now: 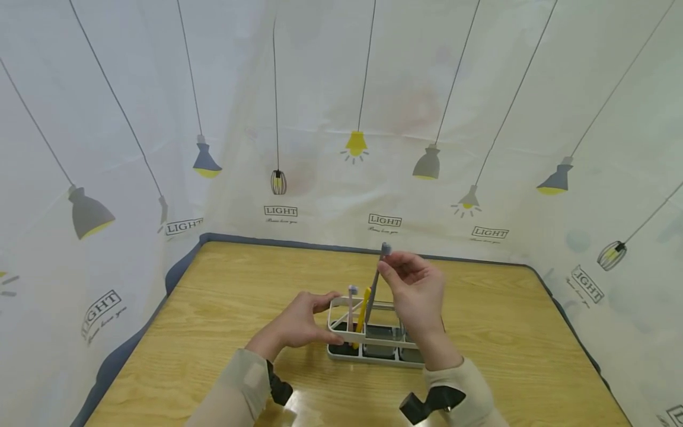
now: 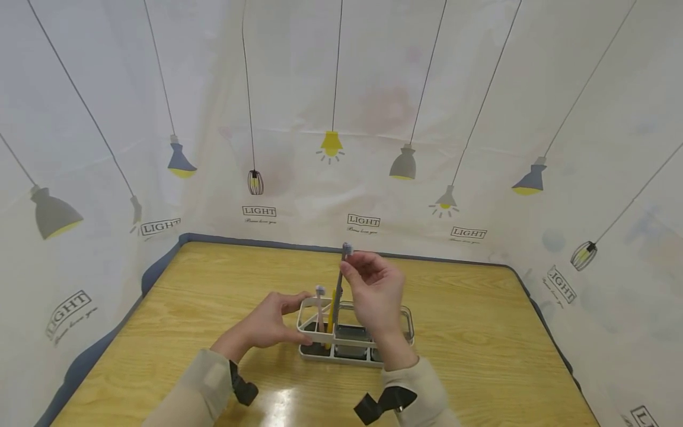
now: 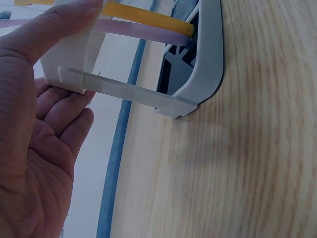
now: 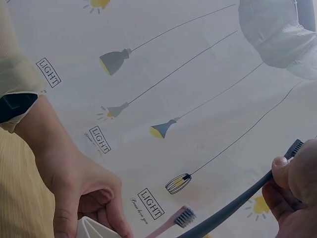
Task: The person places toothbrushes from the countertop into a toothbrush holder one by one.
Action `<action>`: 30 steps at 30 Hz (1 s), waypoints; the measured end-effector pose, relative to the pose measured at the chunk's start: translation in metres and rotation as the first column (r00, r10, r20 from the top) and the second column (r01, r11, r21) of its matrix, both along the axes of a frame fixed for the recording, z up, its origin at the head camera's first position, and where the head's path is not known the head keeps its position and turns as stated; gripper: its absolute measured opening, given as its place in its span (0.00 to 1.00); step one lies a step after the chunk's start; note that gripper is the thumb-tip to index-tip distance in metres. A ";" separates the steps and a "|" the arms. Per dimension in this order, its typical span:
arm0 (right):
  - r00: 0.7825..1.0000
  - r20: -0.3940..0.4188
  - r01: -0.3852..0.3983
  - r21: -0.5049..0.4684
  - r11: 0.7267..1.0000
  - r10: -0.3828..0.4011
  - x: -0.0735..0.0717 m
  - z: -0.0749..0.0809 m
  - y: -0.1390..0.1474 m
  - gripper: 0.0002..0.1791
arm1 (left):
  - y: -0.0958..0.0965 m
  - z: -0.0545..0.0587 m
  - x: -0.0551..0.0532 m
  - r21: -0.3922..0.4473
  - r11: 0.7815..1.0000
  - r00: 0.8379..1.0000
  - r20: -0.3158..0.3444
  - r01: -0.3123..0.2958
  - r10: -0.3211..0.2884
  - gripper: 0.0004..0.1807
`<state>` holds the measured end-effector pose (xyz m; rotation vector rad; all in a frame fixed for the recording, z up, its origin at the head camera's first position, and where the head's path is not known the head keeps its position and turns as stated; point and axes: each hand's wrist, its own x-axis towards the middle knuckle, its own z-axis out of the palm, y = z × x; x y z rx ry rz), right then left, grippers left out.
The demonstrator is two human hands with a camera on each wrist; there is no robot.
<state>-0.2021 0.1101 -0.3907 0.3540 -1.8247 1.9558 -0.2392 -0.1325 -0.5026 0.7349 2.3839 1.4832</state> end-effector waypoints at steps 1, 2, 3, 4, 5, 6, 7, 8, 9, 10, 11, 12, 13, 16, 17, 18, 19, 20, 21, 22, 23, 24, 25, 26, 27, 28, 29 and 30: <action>1.000 -0.005 -0.005 -0.004 1.000 0.005 0.000 -0.001 -0.002 0.06 | 0.000 0.000 0.000 0.002 1.000 1.000 0.001 0.000 0.000 0.50; 1.000 -0.005 -0.009 -0.009 1.000 0.009 0.000 -0.002 -0.003 0.06 | 0.000 0.000 0.000 0.004 1.000 1.000 0.002 0.002 -0.002 0.50; 1.000 -0.004 -0.015 -0.013 1.000 0.015 0.000 -0.003 -0.004 0.06 | 0.000 0.000 0.000 0.007 1.000 1.000 0.003 0.003 -0.003 0.50; 1.000 0.000 -0.017 -0.013 1.000 0.017 0.000 -0.004 -0.005 0.06 | 0.000 0.000 0.000 0.009 1.000 1.000 0.004 0.004 -0.004 0.50; 1.000 0.003 -0.021 -0.016 1.000 0.021 0.000 -0.006 -0.007 0.06 | 0.000 0.000 0.000 0.012 1.000 1.000 0.005 0.006 -0.006 0.50; 1.000 0.007 -0.024 -0.019 1.000 0.024 -0.001 -0.007 -0.008 0.06 | 0.000 0.000 0.000 0.014 1.000 1.000 0.004 0.007 -0.007 0.51; 1.000 0.010 -0.026 -0.019 0.999 0.026 -0.001 -0.008 -0.009 0.06 | 0.000 0.000 -0.001 0.017 1.000 1.000 0.006 0.008 -0.008 0.51; 1.000 0.011 -0.029 -0.021 0.999 0.029 -0.001 -0.010 -0.009 0.06 | 0.000 -0.001 -0.001 0.020 1.000 1.000 0.006 0.010 -0.010 0.51; 0.999 0.007 -0.031 -0.021 0.999 0.031 -0.001 -0.011 -0.010 0.06 | 0.000 -0.001 -0.001 0.021 1.000 1.000 0.007 0.010 -0.010 0.51; 1.000 0.001 -0.032 -0.022 0.999 0.032 -0.001 -0.012 -0.011 0.07 | 0.000 -0.001 -0.001 0.021 1.000 1.000 0.008 0.010 -0.010 0.51; 0.999 -0.007 -0.033 -0.025 0.999 0.033 -0.001 -0.014 -0.011 0.07 | 0.000 -0.001 -0.001 0.022 1.000 1.000 0.008 0.010 -0.011 0.51; 0.999 -0.015 -0.035 -0.023 0.999 0.034 -0.001 -0.015 -0.012 0.07 | 0.000 -0.001 -0.001 0.020 1.000 1.000 0.008 0.010 -0.010 0.50; 0.999 -0.021 -0.035 -0.022 0.999 0.034 -0.001 -0.016 -0.012 0.06 | 0.000 -0.001 -0.001 0.019 1.000 1.000 0.008 0.010 -0.010 0.50; 0.999 -0.023 -0.035 -0.012 0.999 0.035 0.000 -0.020 -0.014 0.06 | 0.000 -0.001 -0.001 0.018 1.000 1.000 0.002 0.012 -0.012 0.50; 0.999 -0.024 -0.034 -0.001 0.999 0.033 0.001 -0.021 -0.014 0.06 | 0.000 -0.001 -0.001 0.016 1.000 1.000 0.000 0.010 -0.010 0.50; 0.999 -0.028 -0.032 0.010 0.999 0.033 0.001 -0.023 -0.015 0.06 | 0.000 0.000 0.000 0.013 1.000 1.000 0.000 0.008 -0.008 0.50; 0.999 -0.032 -0.034 0.017 0.999 0.035 0.002 -0.025 -0.015 0.06 | 0.000 0.000 0.000 0.011 1.000 1.000 -0.001 0.007 -0.007 0.50; 0.999 -0.038 -0.036 0.022 0.999 0.037 0.002 -0.028 -0.016 0.06 | 0.000 0.001 0.000 0.009 1.000 1.000 -0.001 0.005 -0.005 0.50; 0.998 -0.048 -0.038 0.029 0.999 0.039 0.002 -0.030 -0.017 0.06 | 0.000 0.001 0.000 0.007 1.000 1.000 -0.001 0.004 -0.004 0.51; 0.998 -0.054 -0.040 0.034 0.999 0.042 0.002 -0.033 -0.018 0.06 | 0.000 0.001 0.000 0.003 1.000 1.000 -0.003 0.003 -0.003 0.51; 0.997 -0.062 -0.043 0.036 0.998 0.045 0.002 -0.035 -0.019 0.06 | 0.000 0.002 0.001 0.000 1.000 1.000 -0.003 0.001 -0.001 0.52; 0.997 -0.064 -0.047 0.036 0.998 0.049 0.003 -0.038 -0.020 0.05 | 0.000 0.001 0.001 -0.001 1.000 1.000 -0.003 0.002 -0.002 0.52; 0.997 -0.064 -0.051 0.036 0.998 0.053 0.004 -0.040 -0.021 0.05 | 0.000 0.001 0.001 -0.001 1.000 1.000 -0.005 0.004 -0.004 0.52; 0.996 -0.065 -0.051 0.040 0.998 0.053 0.005 -0.042 -0.022 0.05 | 0.000 0.001 0.001 -0.002 1.000 1.000 -0.007 0.005 -0.005 0.52; 0.996 -0.063 -0.052 0.047 0.998 0.055 0.006 -0.045 -0.023 0.05 | 0.000 0.001 0.001 -0.002 1.000 1.000 -0.007 0.007 -0.007 0.53; 0.997 -0.062 -0.052 0.052 0.997 0.056 0.007 -0.047 -0.024 0.05 | 0.000 0.001 0.001 -0.003 1.000 1.000 -0.007 0.008 -0.008 0.53; 0.997 -0.060 -0.051 0.059 0.997 0.055 0.008 -0.049 -0.024 0.06 | 0.000 0.001 0.001 -0.002 1.000 1.000 -0.006 0.009 -0.009 0.53; 0.997 -0.056 -0.049 0.064 0.997 0.053 0.009 -0.050 -0.025 0.06 | 0.000 0.000 0.000 -0.001 1.000 1.000 -0.006 0.012 -0.012 0.52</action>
